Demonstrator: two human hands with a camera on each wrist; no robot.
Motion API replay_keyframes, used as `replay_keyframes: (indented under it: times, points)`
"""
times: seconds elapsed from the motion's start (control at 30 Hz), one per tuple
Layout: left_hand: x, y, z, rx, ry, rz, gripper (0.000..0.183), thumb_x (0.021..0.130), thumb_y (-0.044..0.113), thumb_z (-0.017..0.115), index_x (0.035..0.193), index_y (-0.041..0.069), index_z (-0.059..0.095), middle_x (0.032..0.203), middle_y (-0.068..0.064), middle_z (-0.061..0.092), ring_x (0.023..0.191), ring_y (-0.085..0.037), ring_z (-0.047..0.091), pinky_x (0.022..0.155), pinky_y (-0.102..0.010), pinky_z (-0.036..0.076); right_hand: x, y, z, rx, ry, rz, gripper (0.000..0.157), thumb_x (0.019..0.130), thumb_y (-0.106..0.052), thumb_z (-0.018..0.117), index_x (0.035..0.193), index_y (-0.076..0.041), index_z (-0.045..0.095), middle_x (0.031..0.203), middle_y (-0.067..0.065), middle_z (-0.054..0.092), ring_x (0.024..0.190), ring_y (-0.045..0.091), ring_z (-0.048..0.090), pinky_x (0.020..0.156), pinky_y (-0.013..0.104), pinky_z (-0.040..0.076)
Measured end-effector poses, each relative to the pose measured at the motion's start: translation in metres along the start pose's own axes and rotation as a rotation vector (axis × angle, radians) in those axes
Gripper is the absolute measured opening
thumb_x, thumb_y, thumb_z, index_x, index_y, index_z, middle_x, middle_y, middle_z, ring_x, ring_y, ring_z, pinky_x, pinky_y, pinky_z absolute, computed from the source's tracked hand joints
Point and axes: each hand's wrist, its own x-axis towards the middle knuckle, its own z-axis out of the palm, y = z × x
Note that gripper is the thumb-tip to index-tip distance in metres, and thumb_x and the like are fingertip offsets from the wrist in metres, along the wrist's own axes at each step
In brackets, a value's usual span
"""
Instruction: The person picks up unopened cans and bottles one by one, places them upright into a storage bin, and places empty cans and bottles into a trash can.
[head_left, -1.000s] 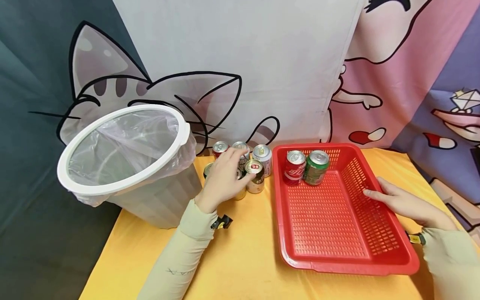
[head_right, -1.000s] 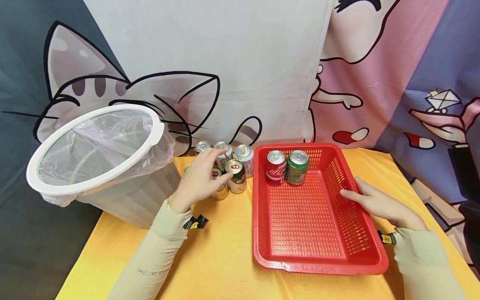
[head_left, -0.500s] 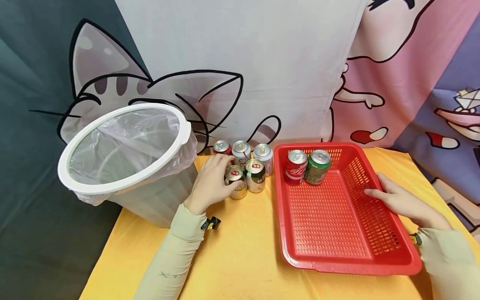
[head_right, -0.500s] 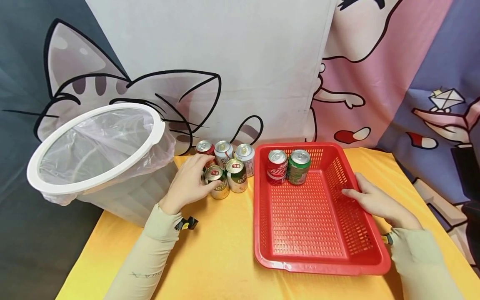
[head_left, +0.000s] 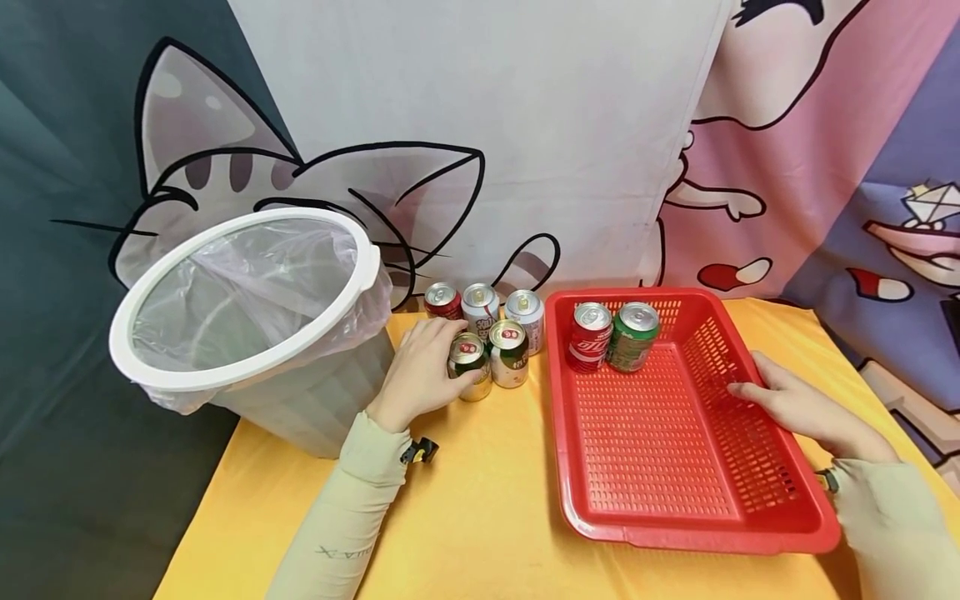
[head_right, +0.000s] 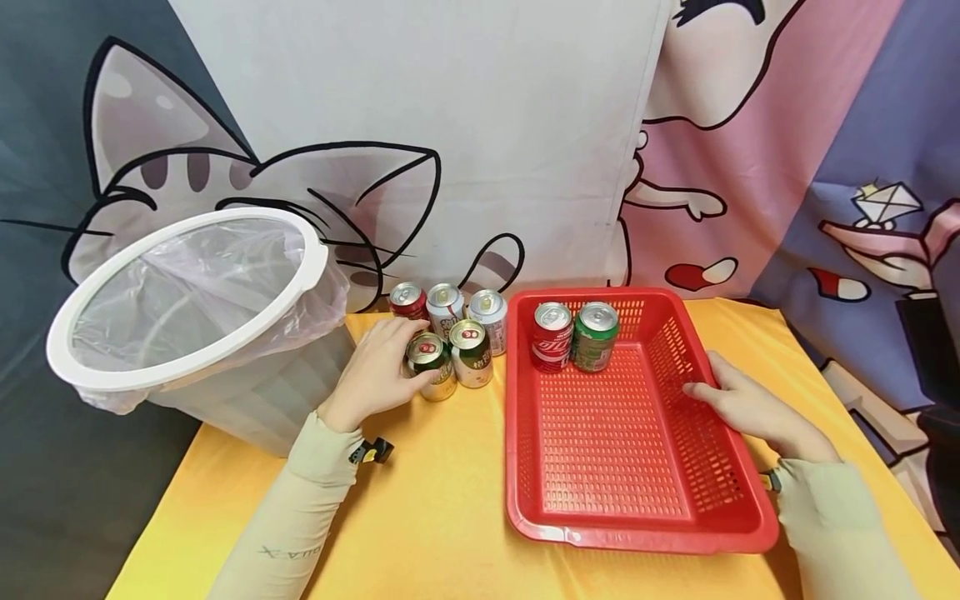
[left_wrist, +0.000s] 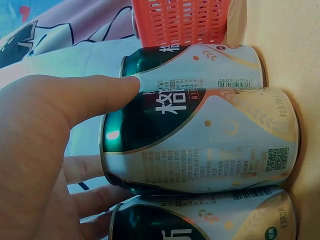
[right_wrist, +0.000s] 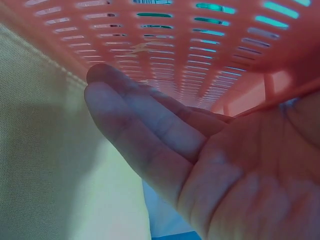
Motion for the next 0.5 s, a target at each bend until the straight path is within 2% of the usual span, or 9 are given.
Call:
replay_keyframes:
  times: [0.5]
  points:
    - [0.0003,0.0021,0.0018,0.033,-0.019,0.001,0.076,0.082,0.051,0.081,0.141,0.010,0.057,0.131,-0.009,0.064,0.127,-0.033,0.054,0.111,-0.051,0.040,0.0015,0.0021,0.0006,-0.041,0.007,0.013,0.063,0.108,-0.025,0.051,0.155,0.002,0.018,0.131,0.028,0.054,0.088,0.017,0.073,0.072,0.035,0.064]
